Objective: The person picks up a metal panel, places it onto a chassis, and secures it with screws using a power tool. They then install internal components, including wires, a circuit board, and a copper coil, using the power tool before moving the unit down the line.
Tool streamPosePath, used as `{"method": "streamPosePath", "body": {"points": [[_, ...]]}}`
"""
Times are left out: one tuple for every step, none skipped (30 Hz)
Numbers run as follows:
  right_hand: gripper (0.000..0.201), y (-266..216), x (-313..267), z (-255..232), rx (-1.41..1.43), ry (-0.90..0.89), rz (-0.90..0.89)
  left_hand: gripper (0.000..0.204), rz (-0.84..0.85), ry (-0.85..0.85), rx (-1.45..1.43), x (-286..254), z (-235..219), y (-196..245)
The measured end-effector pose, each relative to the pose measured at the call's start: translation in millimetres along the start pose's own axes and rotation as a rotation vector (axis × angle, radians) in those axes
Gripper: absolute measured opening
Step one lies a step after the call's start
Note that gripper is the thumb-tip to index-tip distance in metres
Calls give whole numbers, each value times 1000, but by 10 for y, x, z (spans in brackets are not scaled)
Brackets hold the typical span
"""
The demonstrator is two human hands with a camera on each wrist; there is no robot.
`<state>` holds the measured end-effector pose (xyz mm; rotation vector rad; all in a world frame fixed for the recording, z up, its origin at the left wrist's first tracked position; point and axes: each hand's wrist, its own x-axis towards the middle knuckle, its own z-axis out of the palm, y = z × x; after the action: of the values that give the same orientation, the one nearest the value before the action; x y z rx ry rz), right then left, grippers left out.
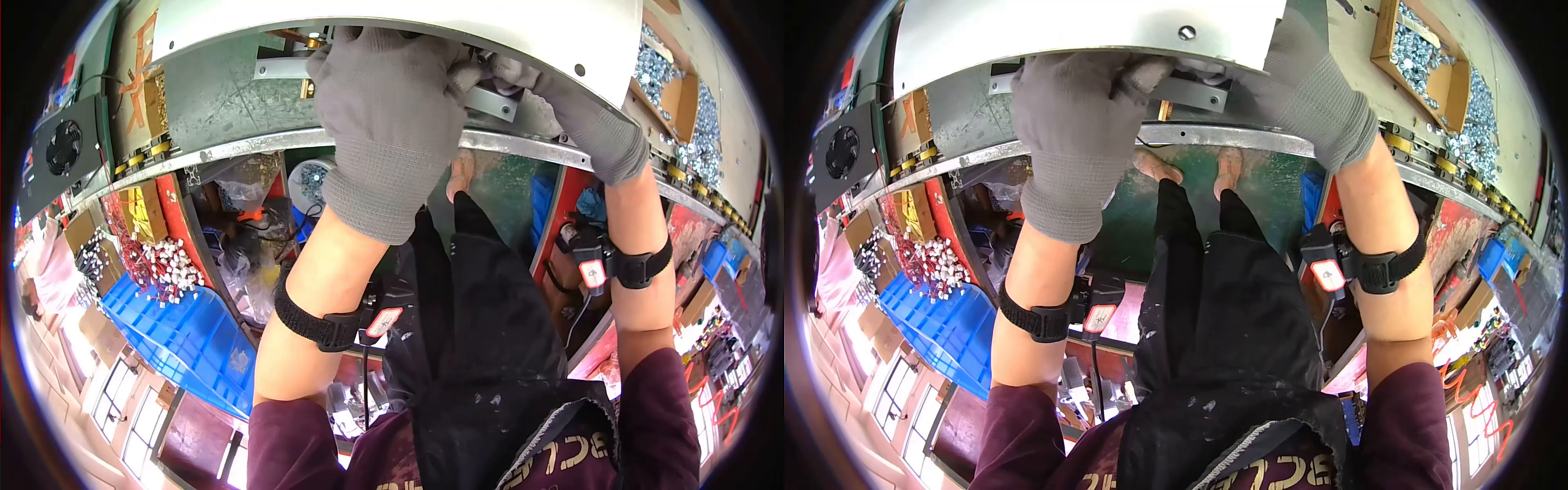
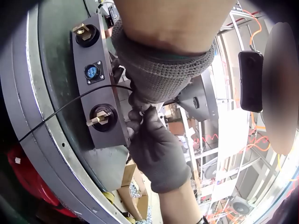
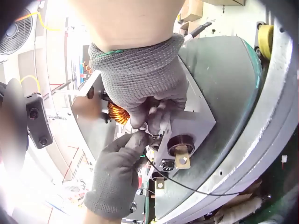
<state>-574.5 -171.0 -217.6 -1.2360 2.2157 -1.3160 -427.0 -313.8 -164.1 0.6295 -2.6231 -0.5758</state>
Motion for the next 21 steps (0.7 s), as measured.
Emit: {"method": "streamPosePath", "body": {"points": [[15,29,-55,-71,-17,-5,-6,18,-20,-7,-30,-4,-3,-12],[15,121,-58,-135,-34,-8,-12,18,-19,-7,-29,-10,-7,-24],[15,202,-57,-188,-52,-12,-19,19,52,15,33,-17,-9,-37],[15,240,-77,-234,-71,-17,-25,21,122,37,94,-20,-10,-47],[15,259,-112,-287,-90,-21,-31,21,123,37,94,-8,-1,-63],[15,262,-136,-317,-110,-25,-38,24,169,83,150,18,19,-84],[15,269,-135,-330,-131,-30,-45,29,214,129,206,32,29,-93],[15,246,-121,-309,-152,-34,-52,29,215,131,205,35,27,-90],[15,241,-124,-318,-172,-38,-59,29,216,119,227,38,24,-88],[15,253,-102,-311,-191,-43,-67,28,217,107,250,40,20,-89],[15,227,-88,-282,-210,-47,-74,28,218,108,251,46,22,-105],[16,225,-88,-285,-228,-51,-81,26,228,125,179,52,30,-132],[16,240,-107,-320,-247,-55,-87,25,238,140,107,56,33,-144],[16,197,-158,-346,-266,-59,-94,25,238,141,107,54,6,-116],[16,166,-169,-336,-285,-64,-101,22,157,89,139,45,-43,-66],[16,108,-195,-322,-303,-68,-108,20,75,36,171,44,-67,-33],[16,47,-213,-301,-322,-71,-115,20,77,38,171,50,-58,-26],[16,40,-161,-242,-340,-74,-121,21,108,73,136,50,-41,-25],[16,50,-141,-225,-358,-78,-127,24,139,107,101,48,-21,-29],[16,74,-89,-181,-376,-82,-132,24,140,106,101,55,15,-48],[16,84,-86,-173,-393,-84,-138,21,60,196,44,70,67,-83]]}}
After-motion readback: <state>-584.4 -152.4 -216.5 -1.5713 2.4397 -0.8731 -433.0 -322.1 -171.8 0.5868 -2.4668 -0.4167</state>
